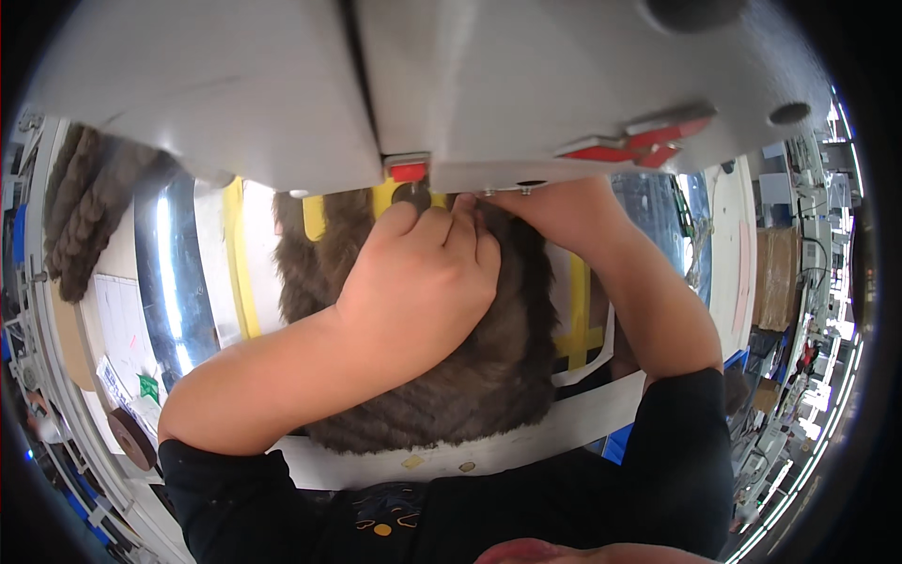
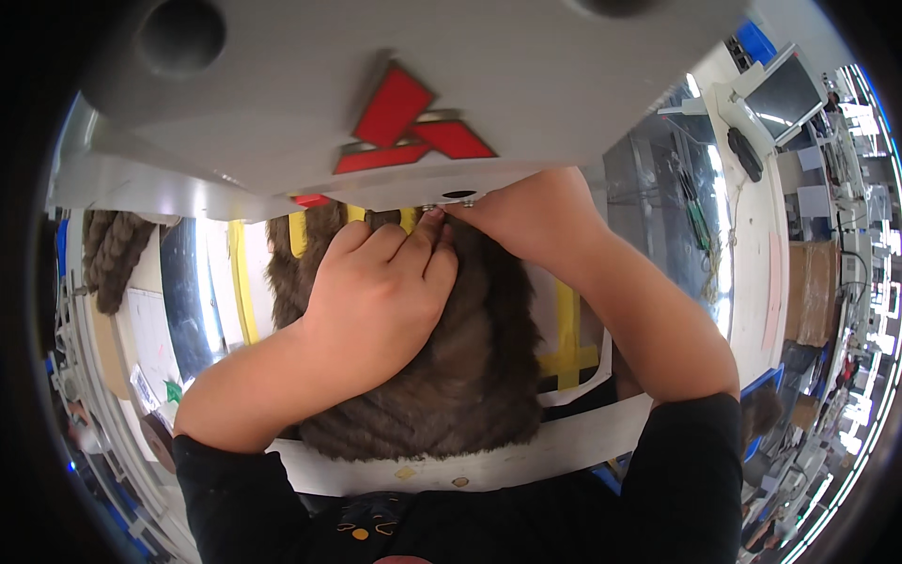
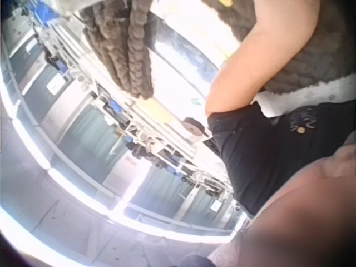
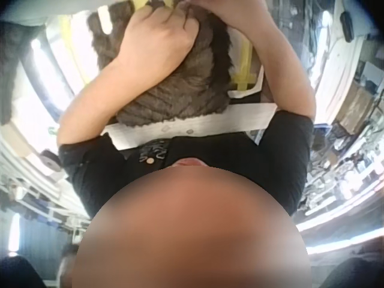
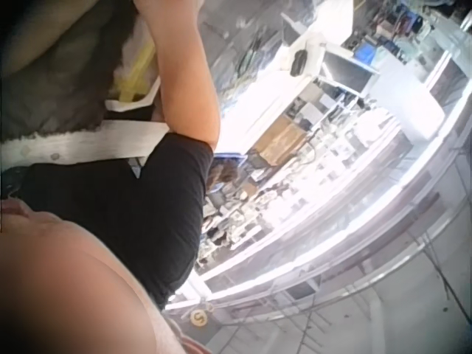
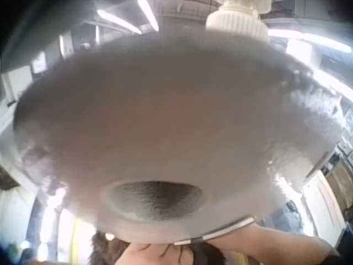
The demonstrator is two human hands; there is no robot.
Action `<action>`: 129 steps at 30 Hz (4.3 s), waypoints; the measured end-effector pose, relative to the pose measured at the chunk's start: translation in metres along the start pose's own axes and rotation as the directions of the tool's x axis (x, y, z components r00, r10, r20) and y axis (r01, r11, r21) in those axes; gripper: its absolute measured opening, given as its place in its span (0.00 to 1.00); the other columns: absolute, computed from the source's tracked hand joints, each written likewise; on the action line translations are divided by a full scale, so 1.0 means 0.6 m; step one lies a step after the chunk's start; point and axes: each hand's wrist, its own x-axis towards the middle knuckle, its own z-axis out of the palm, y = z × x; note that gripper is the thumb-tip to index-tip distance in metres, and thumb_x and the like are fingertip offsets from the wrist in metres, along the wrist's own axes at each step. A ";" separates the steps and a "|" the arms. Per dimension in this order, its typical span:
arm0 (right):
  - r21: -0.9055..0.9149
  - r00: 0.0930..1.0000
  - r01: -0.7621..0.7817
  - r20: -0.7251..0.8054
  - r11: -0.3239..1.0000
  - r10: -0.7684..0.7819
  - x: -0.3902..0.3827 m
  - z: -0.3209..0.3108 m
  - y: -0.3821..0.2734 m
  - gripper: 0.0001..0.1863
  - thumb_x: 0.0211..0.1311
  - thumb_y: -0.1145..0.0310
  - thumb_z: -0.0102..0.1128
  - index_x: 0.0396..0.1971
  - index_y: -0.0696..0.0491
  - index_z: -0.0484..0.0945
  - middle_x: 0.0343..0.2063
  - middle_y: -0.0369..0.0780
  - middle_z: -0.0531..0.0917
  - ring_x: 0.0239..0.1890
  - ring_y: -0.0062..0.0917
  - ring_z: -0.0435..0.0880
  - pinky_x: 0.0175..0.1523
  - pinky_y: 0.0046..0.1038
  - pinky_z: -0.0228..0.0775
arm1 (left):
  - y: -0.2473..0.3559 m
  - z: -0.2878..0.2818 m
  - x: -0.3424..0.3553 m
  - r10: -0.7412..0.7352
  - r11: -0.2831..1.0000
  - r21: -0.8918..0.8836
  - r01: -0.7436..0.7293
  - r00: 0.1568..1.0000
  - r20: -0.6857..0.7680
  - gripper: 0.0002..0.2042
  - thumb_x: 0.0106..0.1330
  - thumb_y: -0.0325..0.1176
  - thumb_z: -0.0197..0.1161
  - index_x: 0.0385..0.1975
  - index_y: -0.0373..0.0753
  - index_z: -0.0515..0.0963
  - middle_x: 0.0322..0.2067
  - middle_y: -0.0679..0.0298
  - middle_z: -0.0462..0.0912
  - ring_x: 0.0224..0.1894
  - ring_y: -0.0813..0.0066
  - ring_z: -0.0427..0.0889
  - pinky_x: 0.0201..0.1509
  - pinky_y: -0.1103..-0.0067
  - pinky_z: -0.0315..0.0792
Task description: Sewing pieces of textured brown fur or leather together using an industrial sewing machine.
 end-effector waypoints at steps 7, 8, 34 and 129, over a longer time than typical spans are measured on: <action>0.000 0.997 -0.014 -0.077 1.000 0.013 -0.002 0.012 0.002 0.15 0.56 0.69 0.77 0.44 0.55 0.88 0.41 0.41 0.91 0.44 0.32 0.89 0.50 0.32 0.79 | -0.001 0.004 0.002 -0.062 0.998 -0.014 0.064 0.994 0.089 0.14 0.53 0.30 0.62 0.39 0.34 0.83 0.45 0.56 0.88 0.37 0.70 0.81 0.40 0.73 0.71; 0.012 0.996 0.015 -0.090 1.000 -0.014 -0.002 0.012 0.002 0.15 0.57 0.69 0.77 0.44 0.55 0.88 0.41 0.41 0.91 0.44 0.31 0.89 0.50 0.32 0.79 | -0.001 0.006 0.002 -0.066 0.998 -0.014 0.068 0.994 0.088 0.14 0.53 0.30 0.62 0.39 0.34 0.83 0.45 0.56 0.88 0.37 0.70 0.81 0.40 0.73 0.71; 0.136 0.997 0.038 -0.074 0.990 -0.028 0.008 -0.004 0.036 0.15 0.59 0.70 0.72 0.46 0.57 0.86 0.42 0.44 0.90 0.45 0.34 0.88 0.51 0.34 0.78 | 0.003 0.007 0.009 -0.146 0.983 -0.095 0.160 0.980 0.138 0.08 0.55 0.29 0.63 0.34 0.37 0.78 0.49 0.52 0.87 0.30 0.66 0.85 0.37 0.71 0.77; -0.249 0.922 0.385 0.052 0.889 -0.385 -0.050 -0.031 0.005 0.07 0.57 0.72 0.56 0.30 0.53 0.84 0.32 0.38 0.86 0.38 0.38 0.87 0.37 0.40 0.80 | 0.001 -0.001 0.027 -0.061 0.996 0.069 0.053 0.992 0.114 0.09 0.56 0.28 0.61 0.37 0.40 0.81 0.47 0.61 0.86 0.32 0.70 0.85 0.35 0.73 0.76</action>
